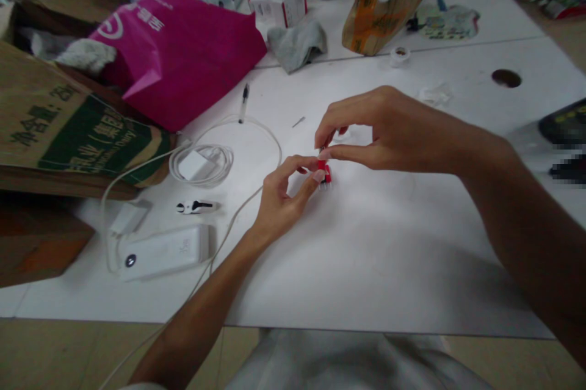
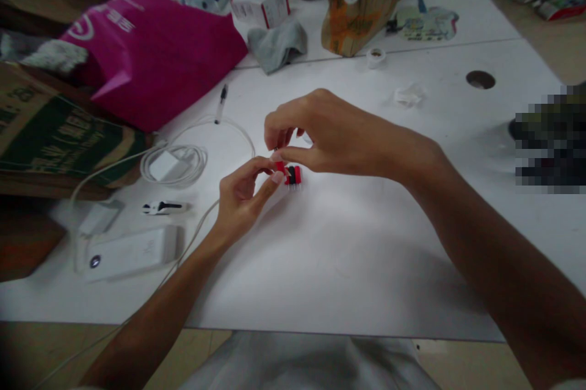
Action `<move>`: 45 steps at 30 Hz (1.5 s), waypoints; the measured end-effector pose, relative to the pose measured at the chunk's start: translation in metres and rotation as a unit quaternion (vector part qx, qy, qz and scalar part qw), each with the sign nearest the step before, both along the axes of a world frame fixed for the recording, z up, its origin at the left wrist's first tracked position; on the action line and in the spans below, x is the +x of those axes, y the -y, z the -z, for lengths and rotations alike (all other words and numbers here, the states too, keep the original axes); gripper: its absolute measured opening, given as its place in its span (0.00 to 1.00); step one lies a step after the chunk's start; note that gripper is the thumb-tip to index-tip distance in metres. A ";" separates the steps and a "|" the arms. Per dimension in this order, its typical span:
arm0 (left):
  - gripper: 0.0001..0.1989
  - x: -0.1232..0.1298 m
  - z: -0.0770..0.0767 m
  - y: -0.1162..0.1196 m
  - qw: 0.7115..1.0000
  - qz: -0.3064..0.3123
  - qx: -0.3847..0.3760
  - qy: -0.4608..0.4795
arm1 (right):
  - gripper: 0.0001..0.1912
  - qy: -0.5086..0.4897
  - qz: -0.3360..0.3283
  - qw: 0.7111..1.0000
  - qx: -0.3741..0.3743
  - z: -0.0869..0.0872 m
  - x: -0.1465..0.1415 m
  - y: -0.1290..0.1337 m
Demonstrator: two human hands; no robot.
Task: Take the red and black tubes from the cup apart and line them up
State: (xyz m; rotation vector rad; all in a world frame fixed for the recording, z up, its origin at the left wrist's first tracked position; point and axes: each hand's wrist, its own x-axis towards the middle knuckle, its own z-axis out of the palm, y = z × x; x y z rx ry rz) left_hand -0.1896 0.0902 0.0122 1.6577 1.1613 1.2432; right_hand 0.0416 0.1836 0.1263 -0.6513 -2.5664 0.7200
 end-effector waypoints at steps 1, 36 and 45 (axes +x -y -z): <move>0.13 0.000 0.000 0.000 1.000 0.001 0.001 0.003 | 0.08 -0.002 0.003 1.000 0.001 0.000 0.000 0.000; 0.10 0.001 0.001 0.000 0.999 0.007 -0.003 0.042 | 0.09 -0.012 -0.017 1.000 -0.021 -0.001 -0.002 0.003; 0.10 0.000 0.001 0.002 0.998 0.029 -0.016 0.054 | 0.09 0.001 -0.015 0.999 -0.037 -0.002 -0.001 0.001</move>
